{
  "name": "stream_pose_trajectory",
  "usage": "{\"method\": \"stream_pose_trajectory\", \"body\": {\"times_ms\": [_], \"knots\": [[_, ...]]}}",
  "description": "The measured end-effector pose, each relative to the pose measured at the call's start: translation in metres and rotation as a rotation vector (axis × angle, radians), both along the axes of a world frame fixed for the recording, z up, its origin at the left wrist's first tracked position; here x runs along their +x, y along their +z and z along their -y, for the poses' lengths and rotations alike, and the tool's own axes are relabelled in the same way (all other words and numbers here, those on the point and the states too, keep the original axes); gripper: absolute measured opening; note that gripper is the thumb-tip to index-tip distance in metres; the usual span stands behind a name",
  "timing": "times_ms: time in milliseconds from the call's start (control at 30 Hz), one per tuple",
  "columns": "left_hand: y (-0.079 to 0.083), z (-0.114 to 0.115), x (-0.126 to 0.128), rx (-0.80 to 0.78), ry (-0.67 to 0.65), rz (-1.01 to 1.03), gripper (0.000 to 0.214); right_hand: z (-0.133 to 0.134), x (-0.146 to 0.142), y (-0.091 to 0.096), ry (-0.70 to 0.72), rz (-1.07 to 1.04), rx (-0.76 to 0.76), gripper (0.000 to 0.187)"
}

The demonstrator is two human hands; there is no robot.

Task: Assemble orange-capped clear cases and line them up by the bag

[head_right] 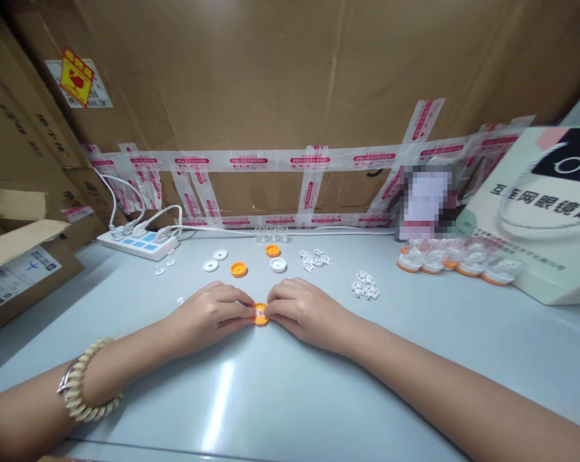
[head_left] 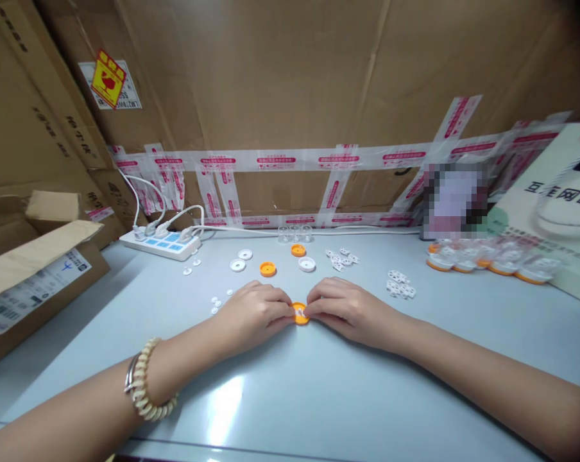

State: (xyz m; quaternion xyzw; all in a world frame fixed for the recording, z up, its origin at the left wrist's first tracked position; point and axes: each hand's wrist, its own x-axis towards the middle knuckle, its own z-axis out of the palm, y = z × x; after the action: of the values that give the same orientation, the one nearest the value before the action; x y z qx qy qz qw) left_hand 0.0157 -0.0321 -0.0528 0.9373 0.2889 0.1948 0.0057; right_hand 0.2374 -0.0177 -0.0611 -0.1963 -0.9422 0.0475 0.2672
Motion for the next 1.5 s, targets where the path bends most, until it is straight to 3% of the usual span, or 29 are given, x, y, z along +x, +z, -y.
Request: {"method": "stream_pose_trajectory", "body": {"times_ms": [467, 667, 867, 1033, 1133, 1300, 1500], "knots": [[-0.001, 0.0, -0.001, 0.04, 0.003, -0.012, 0.016, 0.003, -0.002, 0.003, -0.019, -0.043, -0.129, 0.015], [0.002, 0.001, 0.001, 0.015, 0.001, 0.004, 0.015, 0.003, -0.003, 0.004, -0.053, -0.179, -0.316, 0.013], [0.009, 0.003, 0.003, -0.001, 0.019, 0.058, 0.015, 0.0, -0.001, 0.005, -0.145, -0.302, -0.333, 0.012], [0.022, -0.013, -0.009, -0.002, 0.199, 0.167, 0.02, 0.001, 0.001, 0.006, -0.238, -0.276, -0.383, 0.01], [0.024, -0.029, -0.014, -0.087, 0.29, 0.12, 0.021, 0.002, 0.002, 0.004, -0.303, -0.217, -0.436, 0.023], [0.012, -0.048, -0.012, -0.111, 0.238, -0.106, 0.039, 0.005, -0.002, 0.001, -0.304, -0.096, -0.485, 0.041], [0.011, -0.052, -0.004, -0.12, 0.277, -0.131, 0.023, 0.005, -0.007, 0.001, -0.28, -0.043, -0.504, 0.042]]}}
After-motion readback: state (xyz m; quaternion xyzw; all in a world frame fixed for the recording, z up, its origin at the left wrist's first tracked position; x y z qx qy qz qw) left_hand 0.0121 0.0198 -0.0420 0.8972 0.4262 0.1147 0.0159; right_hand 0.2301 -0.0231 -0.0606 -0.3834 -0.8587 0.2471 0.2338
